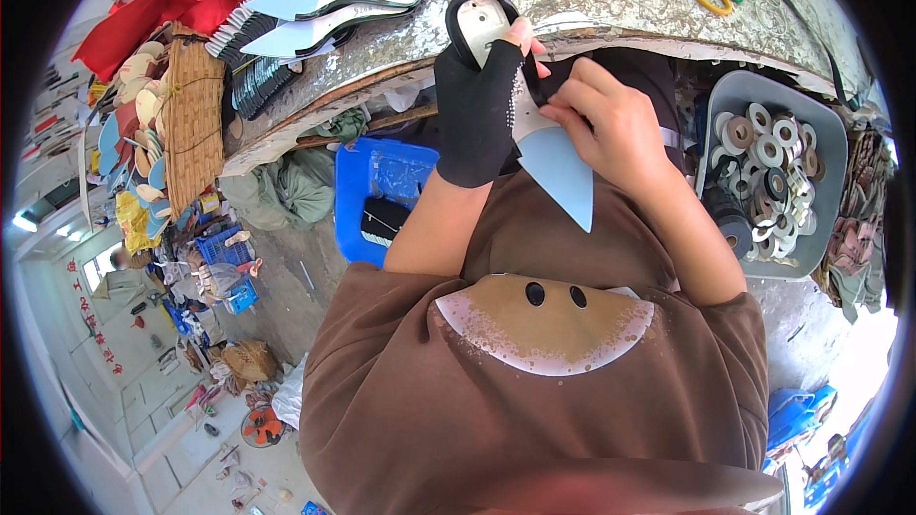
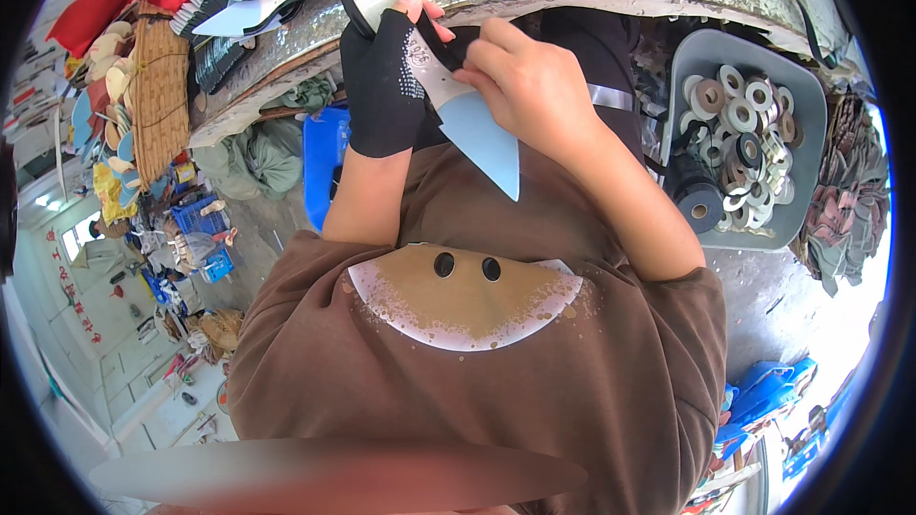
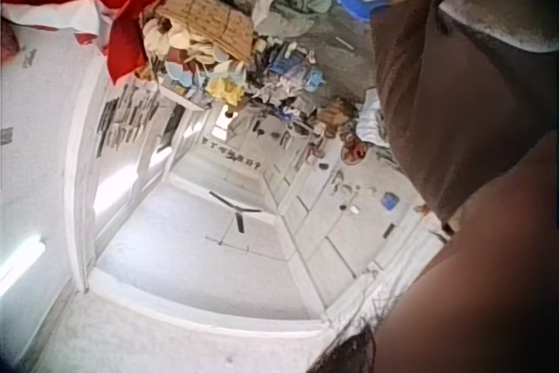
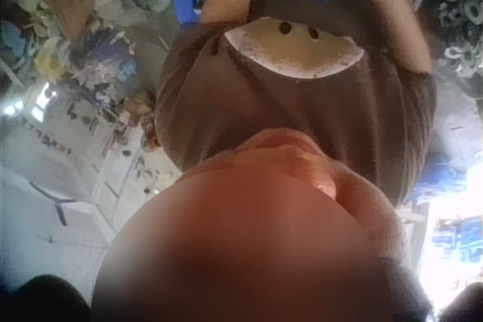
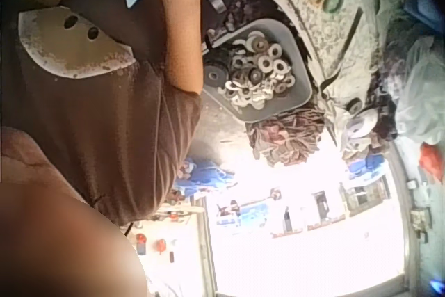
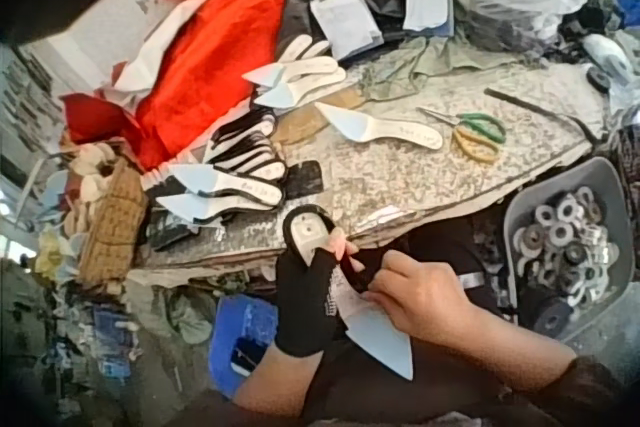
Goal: The recorder is applying a narrow adhesive tape along the edges of shoe insole components and trimming the tape with scissors.
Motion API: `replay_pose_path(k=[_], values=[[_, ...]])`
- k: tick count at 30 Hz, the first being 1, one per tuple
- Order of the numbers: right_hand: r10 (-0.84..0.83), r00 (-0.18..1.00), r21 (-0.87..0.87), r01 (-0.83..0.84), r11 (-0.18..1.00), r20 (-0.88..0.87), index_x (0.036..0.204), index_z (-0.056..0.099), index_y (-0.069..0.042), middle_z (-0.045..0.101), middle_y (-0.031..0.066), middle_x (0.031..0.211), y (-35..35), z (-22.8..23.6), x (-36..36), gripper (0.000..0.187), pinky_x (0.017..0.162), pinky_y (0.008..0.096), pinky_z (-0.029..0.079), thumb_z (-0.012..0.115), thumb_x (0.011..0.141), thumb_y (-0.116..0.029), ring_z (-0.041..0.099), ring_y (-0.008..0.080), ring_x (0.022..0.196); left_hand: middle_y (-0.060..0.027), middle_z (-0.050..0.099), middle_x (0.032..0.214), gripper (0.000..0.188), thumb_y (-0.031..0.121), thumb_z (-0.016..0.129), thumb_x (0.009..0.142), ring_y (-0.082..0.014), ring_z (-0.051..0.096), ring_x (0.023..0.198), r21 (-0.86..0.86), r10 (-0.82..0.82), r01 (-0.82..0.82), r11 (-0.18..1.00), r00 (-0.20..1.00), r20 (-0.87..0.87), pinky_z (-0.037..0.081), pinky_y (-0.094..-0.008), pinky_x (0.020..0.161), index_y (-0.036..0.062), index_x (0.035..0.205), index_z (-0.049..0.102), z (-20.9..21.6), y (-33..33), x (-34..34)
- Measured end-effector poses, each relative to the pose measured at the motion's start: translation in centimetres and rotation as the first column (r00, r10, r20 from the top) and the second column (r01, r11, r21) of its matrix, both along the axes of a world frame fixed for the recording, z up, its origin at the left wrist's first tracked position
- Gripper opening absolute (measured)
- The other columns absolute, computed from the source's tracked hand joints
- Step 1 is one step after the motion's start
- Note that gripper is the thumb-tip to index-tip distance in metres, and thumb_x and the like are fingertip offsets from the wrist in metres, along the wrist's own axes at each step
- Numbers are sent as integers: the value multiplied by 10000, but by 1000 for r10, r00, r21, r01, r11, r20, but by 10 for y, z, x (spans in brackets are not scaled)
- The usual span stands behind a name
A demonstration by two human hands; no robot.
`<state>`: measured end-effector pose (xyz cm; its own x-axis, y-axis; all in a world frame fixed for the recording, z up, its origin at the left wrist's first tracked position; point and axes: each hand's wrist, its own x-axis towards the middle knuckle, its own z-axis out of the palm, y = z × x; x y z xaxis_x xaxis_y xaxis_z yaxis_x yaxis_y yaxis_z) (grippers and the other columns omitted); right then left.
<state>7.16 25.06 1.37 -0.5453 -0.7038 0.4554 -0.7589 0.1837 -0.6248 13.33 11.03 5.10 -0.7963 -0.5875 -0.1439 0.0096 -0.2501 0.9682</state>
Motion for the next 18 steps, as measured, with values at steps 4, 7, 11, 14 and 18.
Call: replay_pose_path(k=[4,7,11,14,18], values=[[42,998,146,-35,989,-40,780,606,-74,528,48,823,13,-4,-2,143,534,377,492,719,795,-158,606,266,624,-93,657,799,207,191,663,903,-150,633,704,-25,-78,80,997,995,54,500,-268,665,-14,923,647,-1,10,-2],[-20,997,184,32,982,-70,808,629,-79,530,46,834,13,0,-2,117,530,374,489,712,800,-160,614,256,627,-61,684,847,132,118,688,878,-112,630,714,75,-160,176,982,971,-178,490,-256,620,1,938,672,-9,1,1],[-88,996,-20,88,996,-13,874,679,-66,535,72,798,15,9,-9,91,550,333,472,695,837,-147,601,251,631,-80,697,973,235,8,715,815,-142,662,858,-398,-446,394,829,894,-43,528,-270,761,-2,1045,665,-4,-10,6],[156,788,-222,-25,975,595,916,729,-19,575,29,730,14,5,-22,224,614,273,425,631,954,-217,508,109,666,-164,685,1033,132,2,646,876,-186,646,870,-548,-475,344,763,873,-113,521,-296,773,-18,1005,625,-16,-19,12],[306,406,-309,-62,949,861,1111,658,20,644,-16,855,28,16,-25,283,656,219,429,565,1005,-226,523,51,752,-188,706,951,148,-22,658,874,-254,701,872,-600,-317,77,796,898,-306,544,-345,804,-25,1012,603,-11,-13,29]])
